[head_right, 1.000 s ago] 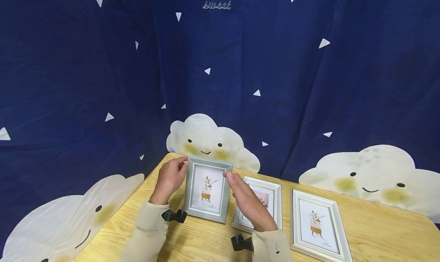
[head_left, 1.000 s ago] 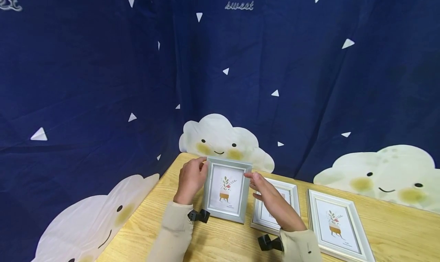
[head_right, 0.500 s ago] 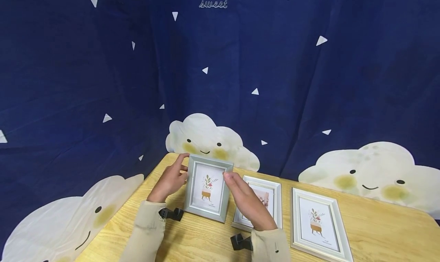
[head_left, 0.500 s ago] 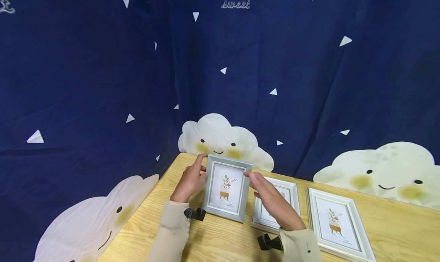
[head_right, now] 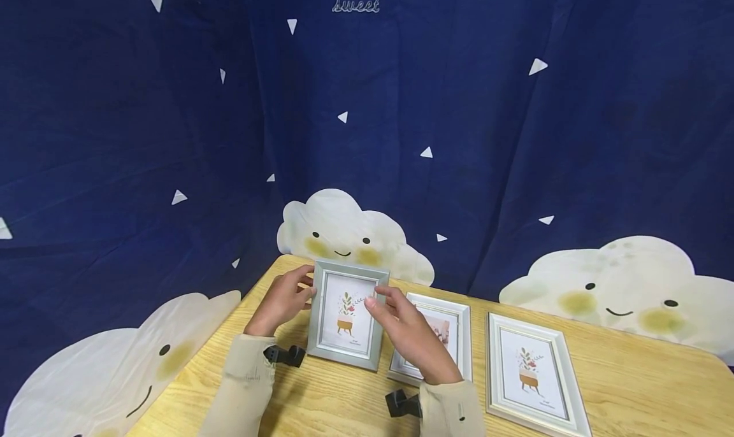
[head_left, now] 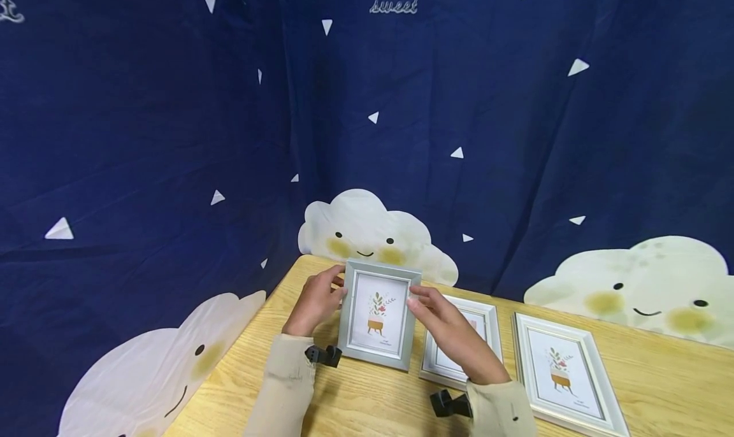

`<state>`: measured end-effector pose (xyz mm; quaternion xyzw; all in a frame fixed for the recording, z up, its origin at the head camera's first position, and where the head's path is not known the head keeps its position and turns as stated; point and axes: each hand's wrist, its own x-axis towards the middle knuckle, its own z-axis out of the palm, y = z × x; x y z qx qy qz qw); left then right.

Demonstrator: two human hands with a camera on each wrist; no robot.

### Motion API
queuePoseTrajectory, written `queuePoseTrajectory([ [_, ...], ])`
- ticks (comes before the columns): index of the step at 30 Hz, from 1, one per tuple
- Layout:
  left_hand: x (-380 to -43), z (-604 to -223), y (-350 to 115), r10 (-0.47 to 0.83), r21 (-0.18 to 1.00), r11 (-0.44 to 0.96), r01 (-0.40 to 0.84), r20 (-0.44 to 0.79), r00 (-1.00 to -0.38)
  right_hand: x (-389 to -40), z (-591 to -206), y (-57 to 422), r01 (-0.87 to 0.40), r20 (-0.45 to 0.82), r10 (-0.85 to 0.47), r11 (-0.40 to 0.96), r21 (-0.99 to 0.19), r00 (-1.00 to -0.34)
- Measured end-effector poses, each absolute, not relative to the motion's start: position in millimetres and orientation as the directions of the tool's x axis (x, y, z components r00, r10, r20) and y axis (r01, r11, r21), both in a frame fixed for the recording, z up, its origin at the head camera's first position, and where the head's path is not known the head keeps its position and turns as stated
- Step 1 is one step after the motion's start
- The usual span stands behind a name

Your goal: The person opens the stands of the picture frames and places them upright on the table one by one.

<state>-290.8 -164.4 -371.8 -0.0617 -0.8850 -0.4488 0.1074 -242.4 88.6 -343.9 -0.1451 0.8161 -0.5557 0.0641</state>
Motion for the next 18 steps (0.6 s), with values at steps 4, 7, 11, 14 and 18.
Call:
queuePoseTrajectory([
  [4, -291.1, -373.1, -167.2, 0.016, 0.806, 0.554, 0.208, 0.239, -0.971, -247.6, -349.7, 89.9, -0.202, 0.1, -0.275, 0.375, -0.905, -0.956],
  [7, -291.4, -374.4, -169.0, 0.027, 0.809, 0.546, 0.218, 0.243, -0.97, -252.3, -355.7, 91.4, -0.232, 0.147, -0.22, 0.433, -0.871, -0.964],
  [11, -292.2, -376.0, -169.8, 0.036, 0.809, 0.545, 0.219, 0.239, -0.97, -258.4, -366.3, 92.4, -0.215, 0.172, -0.131, 0.537, -0.815, -0.976],
  [14, -292.9, -376.0, -169.5, 0.033, 0.808, 0.548, 0.216, 0.237, -0.971, -263.5, -376.4, 92.2, -0.17, 0.131, -0.109, 0.603, -0.779, -0.985],
  [18, -293.0, -376.2, -169.6, 0.038, 0.806, 0.55, 0.218, 0.237, -0.971, -269.6, -389.9, 91.0, -0.135, 0.059, -0.139, 0.64, -0.757, -0.988],
])
